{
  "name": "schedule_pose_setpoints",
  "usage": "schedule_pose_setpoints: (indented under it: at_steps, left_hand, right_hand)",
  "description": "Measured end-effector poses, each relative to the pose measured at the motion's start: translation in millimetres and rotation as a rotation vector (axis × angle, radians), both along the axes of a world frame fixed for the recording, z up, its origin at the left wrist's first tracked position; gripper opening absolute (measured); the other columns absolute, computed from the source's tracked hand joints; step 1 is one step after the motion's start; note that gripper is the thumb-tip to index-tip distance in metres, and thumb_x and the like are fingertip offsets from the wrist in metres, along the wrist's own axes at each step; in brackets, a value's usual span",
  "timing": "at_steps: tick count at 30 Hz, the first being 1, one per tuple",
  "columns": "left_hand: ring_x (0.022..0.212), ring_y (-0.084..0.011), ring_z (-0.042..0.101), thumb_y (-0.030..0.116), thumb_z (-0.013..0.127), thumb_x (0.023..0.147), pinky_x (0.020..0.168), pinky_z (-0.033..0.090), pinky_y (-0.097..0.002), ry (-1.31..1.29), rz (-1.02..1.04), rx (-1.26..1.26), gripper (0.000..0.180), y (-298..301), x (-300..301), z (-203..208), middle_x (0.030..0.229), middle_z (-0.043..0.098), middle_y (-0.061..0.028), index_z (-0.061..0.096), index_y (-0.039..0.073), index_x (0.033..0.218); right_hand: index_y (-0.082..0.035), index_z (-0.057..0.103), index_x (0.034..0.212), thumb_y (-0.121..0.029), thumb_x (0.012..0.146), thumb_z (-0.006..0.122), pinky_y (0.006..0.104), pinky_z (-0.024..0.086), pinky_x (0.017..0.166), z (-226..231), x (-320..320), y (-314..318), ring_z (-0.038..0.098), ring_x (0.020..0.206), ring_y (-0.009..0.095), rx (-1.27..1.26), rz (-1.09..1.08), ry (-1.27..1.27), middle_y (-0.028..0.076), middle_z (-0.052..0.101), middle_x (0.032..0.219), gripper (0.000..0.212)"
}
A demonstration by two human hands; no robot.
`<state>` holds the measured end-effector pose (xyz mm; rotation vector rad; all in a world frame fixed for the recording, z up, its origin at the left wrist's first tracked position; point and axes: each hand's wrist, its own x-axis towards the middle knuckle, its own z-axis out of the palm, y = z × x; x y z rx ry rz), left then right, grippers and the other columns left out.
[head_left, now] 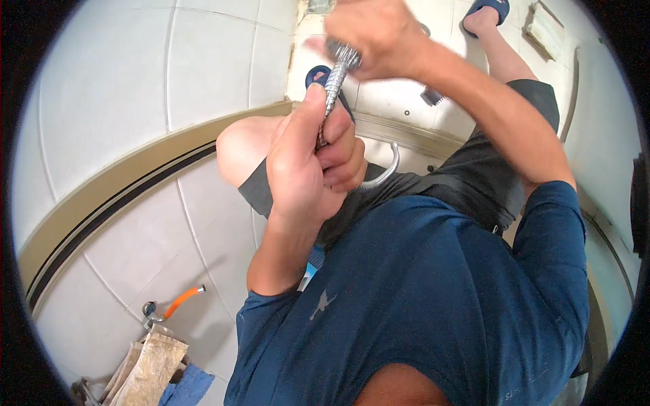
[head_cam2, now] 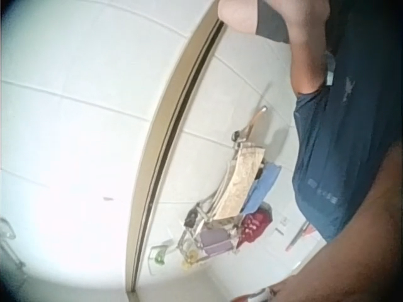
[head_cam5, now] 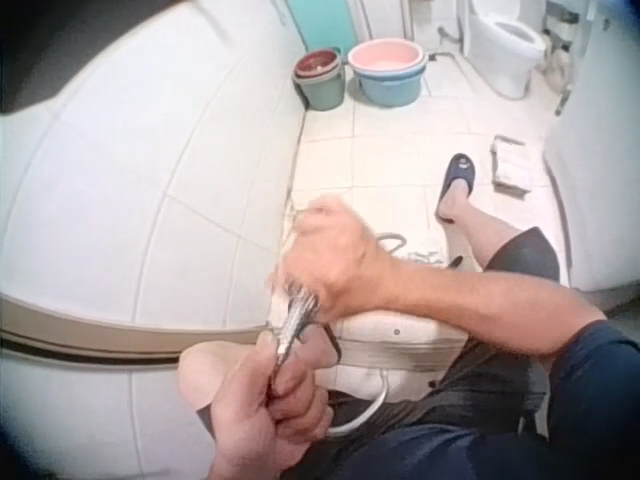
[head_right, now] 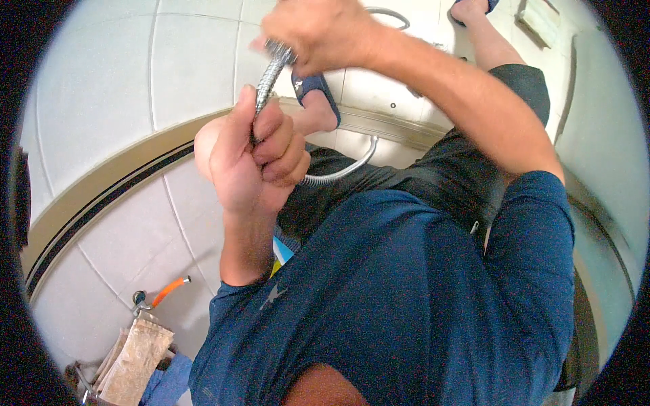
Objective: The person holds a flexible metal shower hose and a bidet sprayer head, attempting to connect or disconnect them while using a piece of steel wool to clean the connection point.
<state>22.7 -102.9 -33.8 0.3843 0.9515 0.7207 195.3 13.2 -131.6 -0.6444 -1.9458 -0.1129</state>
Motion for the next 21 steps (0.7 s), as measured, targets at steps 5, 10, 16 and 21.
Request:
schedule_pose_setpoints:
  at_steps: [5, 10, 16, 21]
  left_hand:
    - [0.04, -0.0096, 0.024, 0.041, 0.039, 0.112, 0.038, 0.021, -0.0281, 0.139, -0.111, 0.097, 0.05, -24.8, -5.5, 22.7, 0.052, 0.031, 0.0017, 0.039, 0.013, 0.07]
    - [0.047, -0.0061, 0.036, 0.027, 0.055, 0.109, 0.041, 0.026, -0.0252, 0.455, -0.111, 0.276, 0.037, -16.7, -24.7, -2.3, 0.059, 0.039, 0.0037, 0.054, 0.005, 0.079]
    - [0.056, -0.0124, 0.052, 0.016, 0.066, 0.102, 0.053, 0.04, -0.0306, 0.925, -0.301, 0.736, 0.025, 3.7, -18.0, -14.0, 0.064, 0.057, -0.003, 0.065, 0.0, 0.084]
    - [0.054, -0.0299, 0.062, 0.007, 0.078, 0.089, 0.052, 0.048, -0.0373, 1.208, -0.24, 1.655, 0.013, -1.9, -27.1, 3.0, 0.069, 0.066, -0.0146, 0.069, -0.001, 0.088]
  right_hand:
    - [-0.016, 0.062, 0.063, -0.021, 0.062, 0.076, 0.0468, 0.045, 0.077, -92.6, 101.6, 49.0, 0.06, 0.071, 0.034, -0.346, -0.482, -0.327, 0.009, 0.062, 0.066, 0.016]
    - [-0.014, 0.059, 0.069, -0.022, 0.07, 0.08, 0.0469, 0.044, 0.077, -68.2, 80.0, 12.3, 0.059, 0.075, 0.033, -0.421, -0.346, -0.281, 0.008, 0.058, 0.068, 0.022]
    - [-0.016, 0.055, 0.068, -0.021, 0.064, 0.077, 0.0419, 0.045, 0.074, 6.4, -1.2, -27.1, 0.056, 0.069, 0.025, -0.059, 0.152, -0.125, 0.005, 0.053, 0.064, 0.023]
    - [-0.016, 0.057, 0.059, -0.018, 0.064, 0.076, 0.0426, 0.045, 0.074, -48.4, 69.4, 17.6, 0.057, 0.066, 0.03, -0.322, -0.248, -0.382, 0.007, 0.055, 0.061, 0.02]
